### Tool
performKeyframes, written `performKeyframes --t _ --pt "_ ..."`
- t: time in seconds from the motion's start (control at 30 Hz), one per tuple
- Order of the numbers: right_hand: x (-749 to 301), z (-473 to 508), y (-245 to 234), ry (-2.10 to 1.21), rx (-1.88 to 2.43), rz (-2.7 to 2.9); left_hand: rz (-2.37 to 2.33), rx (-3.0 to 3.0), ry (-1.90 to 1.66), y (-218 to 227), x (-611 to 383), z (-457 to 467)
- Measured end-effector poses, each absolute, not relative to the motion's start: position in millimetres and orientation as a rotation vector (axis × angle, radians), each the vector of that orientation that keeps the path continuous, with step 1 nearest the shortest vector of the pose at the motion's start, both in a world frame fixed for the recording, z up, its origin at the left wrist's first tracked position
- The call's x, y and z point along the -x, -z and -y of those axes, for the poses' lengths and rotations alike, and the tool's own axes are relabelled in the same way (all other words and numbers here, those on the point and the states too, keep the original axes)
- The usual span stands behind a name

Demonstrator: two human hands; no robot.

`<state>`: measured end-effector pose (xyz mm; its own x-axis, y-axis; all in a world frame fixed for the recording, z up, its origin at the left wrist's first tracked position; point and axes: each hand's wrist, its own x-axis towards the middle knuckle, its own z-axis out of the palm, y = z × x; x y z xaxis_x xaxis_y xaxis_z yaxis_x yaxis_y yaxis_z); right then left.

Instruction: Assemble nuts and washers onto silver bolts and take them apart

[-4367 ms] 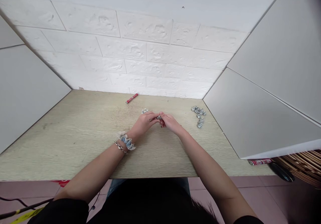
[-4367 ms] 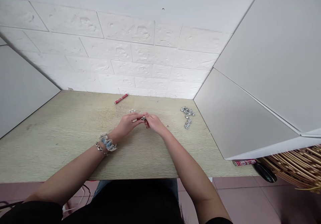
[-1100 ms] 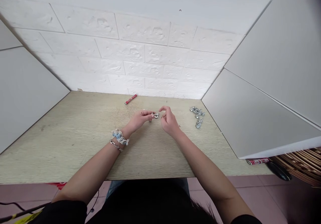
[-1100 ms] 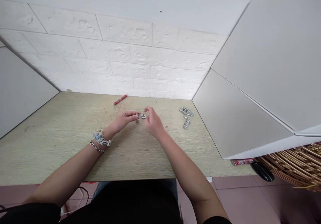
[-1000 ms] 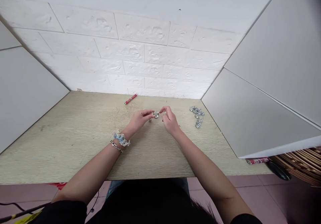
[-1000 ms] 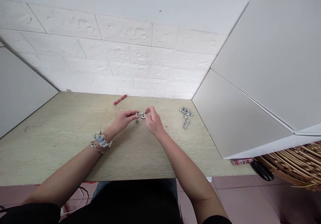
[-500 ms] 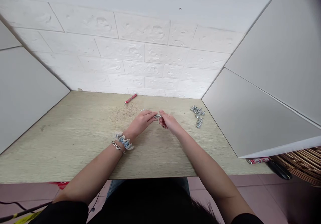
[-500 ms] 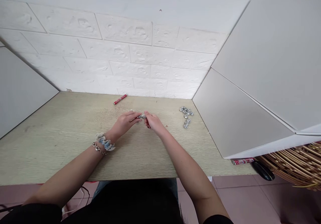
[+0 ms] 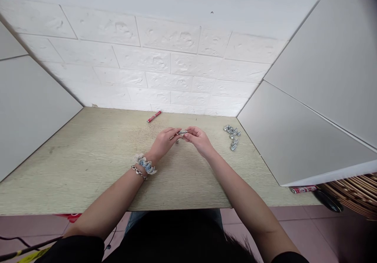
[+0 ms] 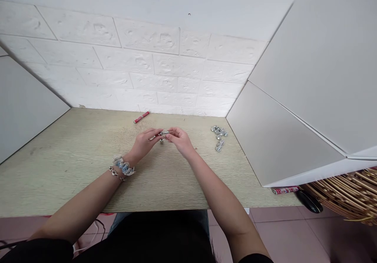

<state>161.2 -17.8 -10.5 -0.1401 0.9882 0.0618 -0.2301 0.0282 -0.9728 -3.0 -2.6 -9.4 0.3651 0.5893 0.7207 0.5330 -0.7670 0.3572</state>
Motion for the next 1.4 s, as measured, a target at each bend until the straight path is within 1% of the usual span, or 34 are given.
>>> performKeyframes --t 0.27,0.4,0.57,0.7,0.9,1.2,1.4 --pt "-162 24 2 -1.576 0.867 1.035 -0.969 -2.598 -1.404 9 1 6" --pt "-162 21 5 -1.631 1.064 1.031 -0.894 -2.700 -1.405 10 0 8" --pt "-161 21 11 -1.627 1.315 1.256 -0.758 -2.938 -1.287 8 0 11" --pt "-162 26 7 -1.712 1.309 1.290 -0.710 -3.024 -1.234 6 2 13" --pt "-164 28 -1 -1.841 1.207 1.261 -0.778 -3.014 -1.225 5 3 12" --pt "-159 20 15 -1.623 1.107 1.096 -0.896 -2.849 -1.275 12 4 4" --pt "-161 19 12 -1.466 1.034 1.088 -1.041 -2.600 -1.368 10 3 4"
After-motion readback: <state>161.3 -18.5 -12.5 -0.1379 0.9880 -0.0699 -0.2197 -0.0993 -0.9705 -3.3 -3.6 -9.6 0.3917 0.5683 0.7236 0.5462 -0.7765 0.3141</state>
